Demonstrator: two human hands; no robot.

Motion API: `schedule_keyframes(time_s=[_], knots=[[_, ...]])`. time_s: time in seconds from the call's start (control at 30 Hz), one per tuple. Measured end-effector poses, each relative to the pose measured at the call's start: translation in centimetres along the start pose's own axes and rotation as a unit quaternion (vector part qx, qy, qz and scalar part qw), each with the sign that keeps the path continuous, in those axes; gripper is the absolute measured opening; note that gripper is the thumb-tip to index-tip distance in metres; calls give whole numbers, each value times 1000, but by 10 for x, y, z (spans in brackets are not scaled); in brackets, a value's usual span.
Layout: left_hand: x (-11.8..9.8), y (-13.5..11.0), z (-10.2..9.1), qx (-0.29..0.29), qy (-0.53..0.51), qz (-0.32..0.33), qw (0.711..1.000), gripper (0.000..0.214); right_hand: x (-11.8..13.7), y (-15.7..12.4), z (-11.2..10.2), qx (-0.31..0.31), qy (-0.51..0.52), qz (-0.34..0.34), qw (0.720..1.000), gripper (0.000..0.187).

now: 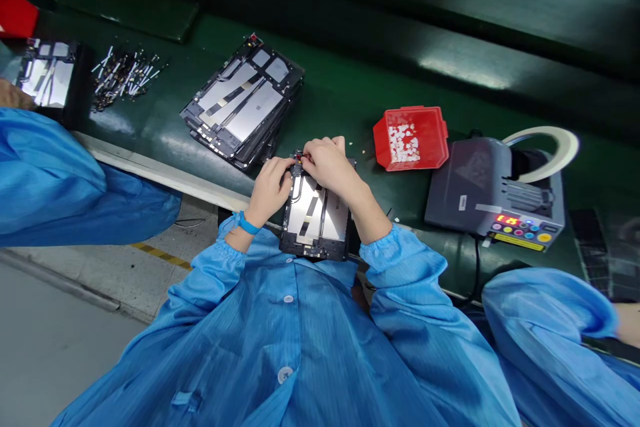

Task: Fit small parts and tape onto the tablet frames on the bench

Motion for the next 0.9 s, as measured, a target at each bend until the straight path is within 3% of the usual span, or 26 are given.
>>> schedule_keyframes(time_s=[0.33,0.53,0.9], knots=[[-8,3,3,60,111,67,990,46,13,-5,-7,-17,-30,7,999,24],[-21,12,-5,95,124,132,979,44,10,2,-9,45,-63,-14,997,36],[-25,21,-9,148,185,196,952,45,12,11,-9,128,-130,10,983,34]])
Point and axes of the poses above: each hand's wrist, its own y-axis towards the middle knuckle, its own z-axis out of the palm, x = y × z, the point moved 8 cm from there along y, towards the middle knuckle, and after that the axes turned 9 degrees about -x, right-handed, at the moved point
